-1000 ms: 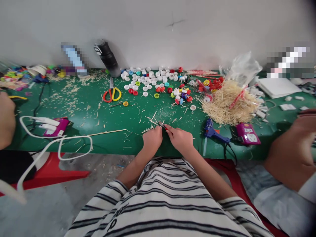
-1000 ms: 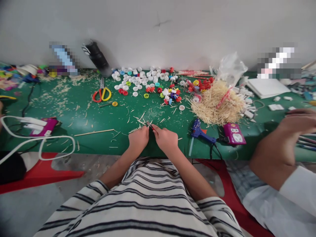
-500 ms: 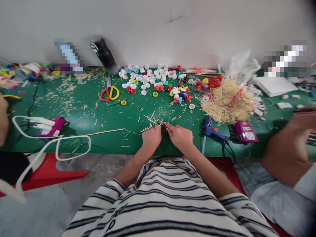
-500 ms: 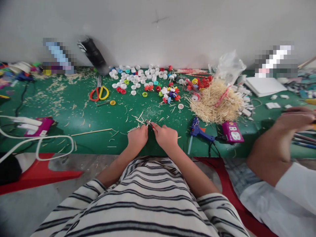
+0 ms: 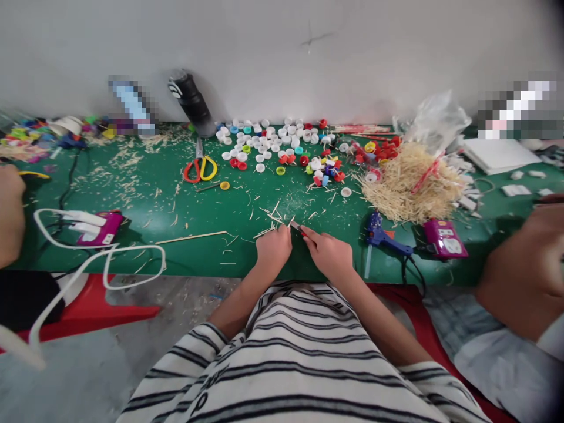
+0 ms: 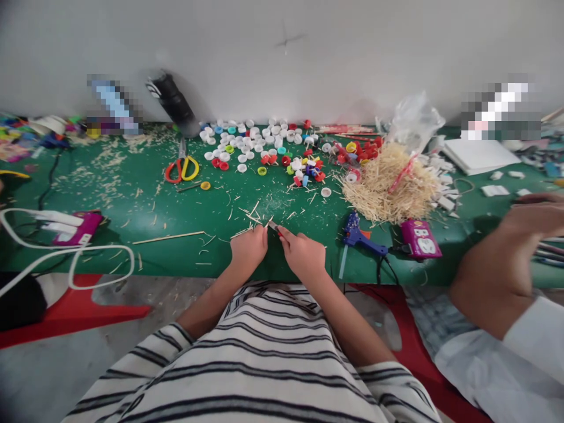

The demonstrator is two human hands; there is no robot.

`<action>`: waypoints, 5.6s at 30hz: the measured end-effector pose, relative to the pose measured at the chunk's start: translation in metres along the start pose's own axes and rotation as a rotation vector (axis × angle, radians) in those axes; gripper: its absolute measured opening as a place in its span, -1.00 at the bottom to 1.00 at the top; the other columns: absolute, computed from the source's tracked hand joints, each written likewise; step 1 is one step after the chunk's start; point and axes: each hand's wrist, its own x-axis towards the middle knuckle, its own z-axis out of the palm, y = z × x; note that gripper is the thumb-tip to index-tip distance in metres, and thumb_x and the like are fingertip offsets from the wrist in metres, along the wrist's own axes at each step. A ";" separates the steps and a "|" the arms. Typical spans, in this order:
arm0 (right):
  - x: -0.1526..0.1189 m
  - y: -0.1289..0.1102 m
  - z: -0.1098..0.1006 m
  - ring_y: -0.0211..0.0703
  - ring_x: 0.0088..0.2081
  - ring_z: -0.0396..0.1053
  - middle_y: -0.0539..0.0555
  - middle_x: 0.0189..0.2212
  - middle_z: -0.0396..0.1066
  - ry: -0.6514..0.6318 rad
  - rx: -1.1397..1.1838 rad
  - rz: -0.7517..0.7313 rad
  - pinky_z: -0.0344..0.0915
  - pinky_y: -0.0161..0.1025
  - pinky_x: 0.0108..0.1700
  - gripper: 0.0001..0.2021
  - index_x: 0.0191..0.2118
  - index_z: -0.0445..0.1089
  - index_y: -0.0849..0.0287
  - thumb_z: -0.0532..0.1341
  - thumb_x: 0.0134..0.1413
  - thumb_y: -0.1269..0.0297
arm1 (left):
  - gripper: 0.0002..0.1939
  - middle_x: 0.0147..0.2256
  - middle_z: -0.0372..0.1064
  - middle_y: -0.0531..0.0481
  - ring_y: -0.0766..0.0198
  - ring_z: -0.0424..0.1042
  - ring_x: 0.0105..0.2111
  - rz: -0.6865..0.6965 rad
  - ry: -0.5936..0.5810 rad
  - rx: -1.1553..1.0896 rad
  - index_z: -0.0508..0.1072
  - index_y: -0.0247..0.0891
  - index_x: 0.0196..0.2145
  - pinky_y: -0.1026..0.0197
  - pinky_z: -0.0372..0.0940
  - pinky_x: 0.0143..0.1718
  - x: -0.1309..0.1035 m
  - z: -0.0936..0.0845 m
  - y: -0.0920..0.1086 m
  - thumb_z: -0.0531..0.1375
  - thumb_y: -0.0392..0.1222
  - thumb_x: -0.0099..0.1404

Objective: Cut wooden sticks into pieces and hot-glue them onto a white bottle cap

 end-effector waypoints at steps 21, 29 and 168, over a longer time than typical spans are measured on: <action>0.017 0.008 -0.009 -0.09 -0.19 0.53 0.00 -0.11 0.60 -0.058 0.088 0.005 0.28 -0.27 -0.30 -0.51 0.35 0.21 -0.37 -0.14 0.43 -0.11 | -0.50 -0.29 0.55 -0.22 0.03 0.58 -0.26 -0.020 -0.040 -0.039 0.47 -0.26 -0.14 0.14 0.33 -0.25 -0.001 -0.004 0.000 -0.21 -0.03 0.53; 0.001 0.010 -0.013 -0.09 -0.20 0.54 -0.03 -0.12 0.61 -0.065 0.127 0.026 0.24 -0.30 -0.36 -0.54 0.31 0.28 -0.35 -0.07 0.43 -0.07 | -0.54 -0.30 0.55 -0.24 0.00 0.59 -0.26 -0.026 -0.086 -0.053 0.47 -0.28 -0.11 0.09 0.36 -0.22 0.001 -0.012 0.001 -0.16 -0.03 0.52; -0.006 -0.007 -0.011 -0.06 -0.26 0.53 0.04 -0.19 0.60 -0.064 0.004 -0.022 0.29 -0.24 -0.30 -0.51 0.34 0.24 -0.33 -0.14 0.44 -0.07 | -0.47 -0.33 0.55 -0.31 -0.01 0.61 -0.25 0.013 -0.093 0.026 0.48 -0.38 -0.17 0.08 0.42 -0.27 -0.022 -0.008 0.004 -0.24 -0.13 0.55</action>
